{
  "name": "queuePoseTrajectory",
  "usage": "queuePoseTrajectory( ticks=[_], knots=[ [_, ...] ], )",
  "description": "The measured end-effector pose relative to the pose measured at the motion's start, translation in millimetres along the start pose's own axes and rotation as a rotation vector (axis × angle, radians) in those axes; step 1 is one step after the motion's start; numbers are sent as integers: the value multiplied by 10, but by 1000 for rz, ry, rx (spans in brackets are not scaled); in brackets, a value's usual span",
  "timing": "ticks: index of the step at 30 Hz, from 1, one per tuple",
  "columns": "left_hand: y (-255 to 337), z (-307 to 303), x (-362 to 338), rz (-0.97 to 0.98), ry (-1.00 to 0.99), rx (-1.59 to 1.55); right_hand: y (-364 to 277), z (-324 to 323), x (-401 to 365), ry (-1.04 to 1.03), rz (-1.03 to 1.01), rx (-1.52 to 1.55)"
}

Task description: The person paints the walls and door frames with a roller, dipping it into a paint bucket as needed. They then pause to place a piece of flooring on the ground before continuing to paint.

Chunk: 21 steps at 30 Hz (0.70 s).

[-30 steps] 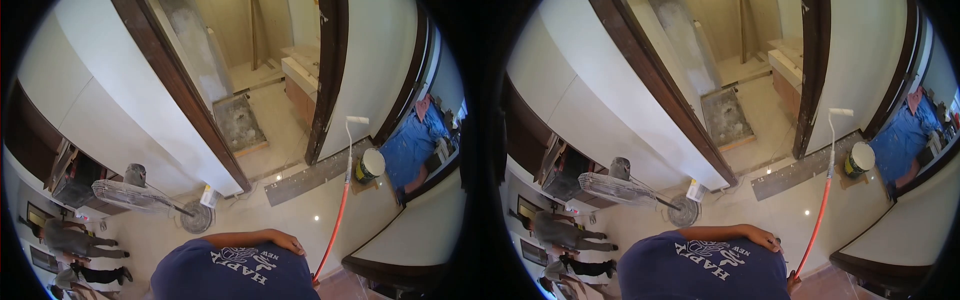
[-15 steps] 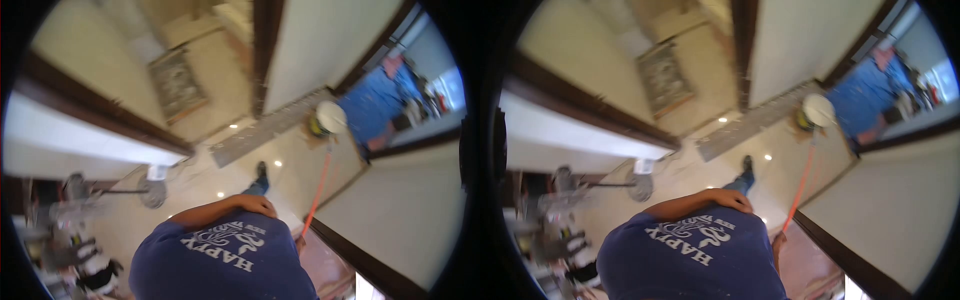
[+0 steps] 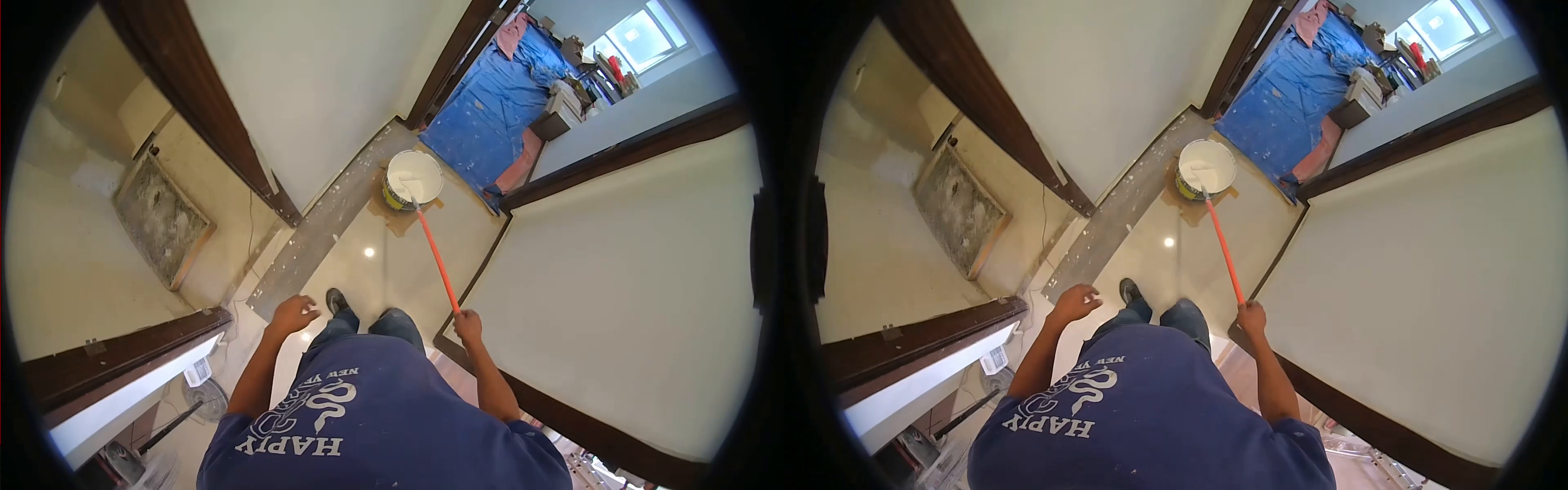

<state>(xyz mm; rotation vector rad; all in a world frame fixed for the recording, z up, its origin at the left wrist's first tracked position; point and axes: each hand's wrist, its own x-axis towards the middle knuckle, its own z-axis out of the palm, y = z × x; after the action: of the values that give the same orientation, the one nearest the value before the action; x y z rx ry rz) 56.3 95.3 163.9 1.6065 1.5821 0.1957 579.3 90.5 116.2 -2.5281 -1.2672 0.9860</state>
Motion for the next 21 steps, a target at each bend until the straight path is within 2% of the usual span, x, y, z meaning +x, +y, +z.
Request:
queuePoseTrajectory(
  ticks=[2,4,6,8,11,13,14,16,17,20,21],
  knots=[
    [-400,100,70,-34,-5,28,8,185,701,61,-134,-11],
    [-740,240,33,-150,41,-69,-660,-21,1009,-55,34,3],
    [-968,395,-111,-274,189,-153,-1026,-48,1492,-53,-47,-6],
    [-1179,638,-284,-464,299,-422,-1295,-28,2032,-100,-79,-22],
    [-999,1002,-544,-816,458,-802,-1704,-12,2803,-251,-60,-301],
    [-767,1153,-702,-1061,508,-916,-1764,13,3167,-376,87,-59],
    [-668,1241,-734,-1084,472,-984,-1756,26,3291,-433,170,68],
    [-511,1484,-707,-1178,408,-942,-1576,-91,3266,-244,-121,-240],
    [-321,1501,-637,-1121,346,-869,-1518,-181,3242,-142,-276,-396],
    [-35,1642,-443,-1021,282,-845,-1520,-633,2982,-297,-22,-79],
    [10,1700,-381,-997,275,-868,-1558,-612,3058,-315,-45,-115]
  ],
)
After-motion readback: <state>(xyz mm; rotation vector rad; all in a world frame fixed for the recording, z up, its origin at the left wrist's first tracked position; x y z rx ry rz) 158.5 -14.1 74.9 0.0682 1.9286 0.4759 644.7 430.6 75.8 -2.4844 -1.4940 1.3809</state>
